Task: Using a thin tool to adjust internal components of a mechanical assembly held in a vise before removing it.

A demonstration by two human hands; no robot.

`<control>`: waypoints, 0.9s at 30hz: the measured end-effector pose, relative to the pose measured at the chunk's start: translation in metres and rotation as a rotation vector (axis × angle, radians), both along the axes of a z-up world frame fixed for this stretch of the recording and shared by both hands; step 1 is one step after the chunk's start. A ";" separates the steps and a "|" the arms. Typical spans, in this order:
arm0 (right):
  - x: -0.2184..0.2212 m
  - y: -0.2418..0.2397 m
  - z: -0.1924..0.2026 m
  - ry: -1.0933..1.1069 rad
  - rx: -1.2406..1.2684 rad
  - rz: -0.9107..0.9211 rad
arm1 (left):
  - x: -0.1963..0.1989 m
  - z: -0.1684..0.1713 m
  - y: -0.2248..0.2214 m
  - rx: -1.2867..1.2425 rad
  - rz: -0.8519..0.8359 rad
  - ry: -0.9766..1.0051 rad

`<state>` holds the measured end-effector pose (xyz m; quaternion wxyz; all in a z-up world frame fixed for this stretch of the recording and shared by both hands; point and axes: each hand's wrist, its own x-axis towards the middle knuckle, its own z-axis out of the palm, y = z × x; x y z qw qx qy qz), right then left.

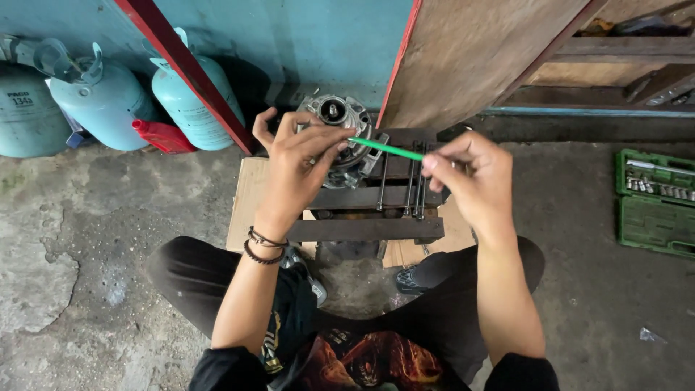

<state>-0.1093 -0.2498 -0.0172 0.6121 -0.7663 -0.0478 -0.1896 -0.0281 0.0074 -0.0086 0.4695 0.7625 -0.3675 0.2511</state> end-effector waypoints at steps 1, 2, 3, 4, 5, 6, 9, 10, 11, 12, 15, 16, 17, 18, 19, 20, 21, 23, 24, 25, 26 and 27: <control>-0.005 0.003 -0.001 -0.002 -0.001 0.002 | -0.001 0.002 -0.001 -0.001 0.002 -0.002; -0.010 0.005 -0.003 -0.006 -0.007 -0.008 | -0.003 0.003 -0.002 -0.011 0.006 -0.016; -0.015 0.008 -0.005 -0.011 -0.013 -0.019 | -0.004 0.005 -0.002 -0.021 0.011 -0.031; -0.020 0.009 -0.009 -0.011 -0.015 -0.017 | -0.003 0.003 -0.002 -0.023 0.012 -0.031; -0.024 0.010 -0.012 -0.031 -0.017 -0.010 | -0.001 0.001 -0.002 -0.011 0.019 -0.057; -0.028 0.012 -0.016 -0.049 -0.019 -0.003 | 0.000 0.000 -0.002 0.002 0.026 -0.082; -0.040 0.022 -0.015 -0.092 -0.124 -0.007 | 0.001 -0.004 -0.002 0.009 0.022 -0.102; -0.043 0.026 -0.012 -0.094 -0.127 -0.006 | 0.002 -0.006 -0.002 0.007 0.023 -0.104; -0.046 0.030 -0.010 -0.115 -0.146 -0.005 | 0.003 -0.008 -0.001 0.004 0.018 -0.105; -0.050 0.035 -0.008 -0.132 -0.165 -0.004 | 0.004 -0.011 -0.001 0.001 0.012 -0.103; -0.050 0.037 -0.006 -0.142 -0.189 -0.052 | 0.001 -0.008 -0.002 -0.024 0.012 -0.104; -0.051 0.039 -0.003 -0.142 -0.191 -0.050 | 0.002 -0.008 -0.002 -0.026 0.014 -0.103; -0.052 0.042 0.000 -0.153 -0.224 -0.065 | 0.002 -0.008 -0.002 -0.011 0.021 -0.120; -0.054 0.044 0.003 -0.162 -0.255 -0.080 | 0.002 -0.008 -0.002 0.006 0.029 -0.136; -0.055 0.045 0.002 -0.161 -0.256 -0.078 | 0.003 -0.009 -0.002 0.005 0.031 -0.134; -0.056 0.046 0.002 -0.160 -0.270 -0.077 | 0.004 -0.010 -0.003 0.004 0.028 -0.144; -0.056 0.047 0.001 -0.159 -0.283 -0.076 | 0.005 -0.010 -0.004 0.003 0.024 -0.153; -0.056 0.049 0.000 -0.165 -0.285 -0.085 | -0.001 0.001 -0.002 -0.016 0.004 -0.138; -0.056 0.050 0.000 -0.171 -0.284 -0.094 | -0.005 0.007 -0.002 -0.033 -0.016 -0.123; -0.058 0.050 0.002 -0.170 -0.284 -0.096 | -0.005 0.011 -0.002 -0.033 -0.018 -0.123; -0.059 0.050 0.004 -0.170 -0.296 -0.076 | -0.006 0.015 -0.001 -0.028 -0.020 -0.139; -0.060 0.051 0.005 -0.170 -0.308 -0.056 | -0.008 0.018 -0.001 -0.022 -0.023 -0.155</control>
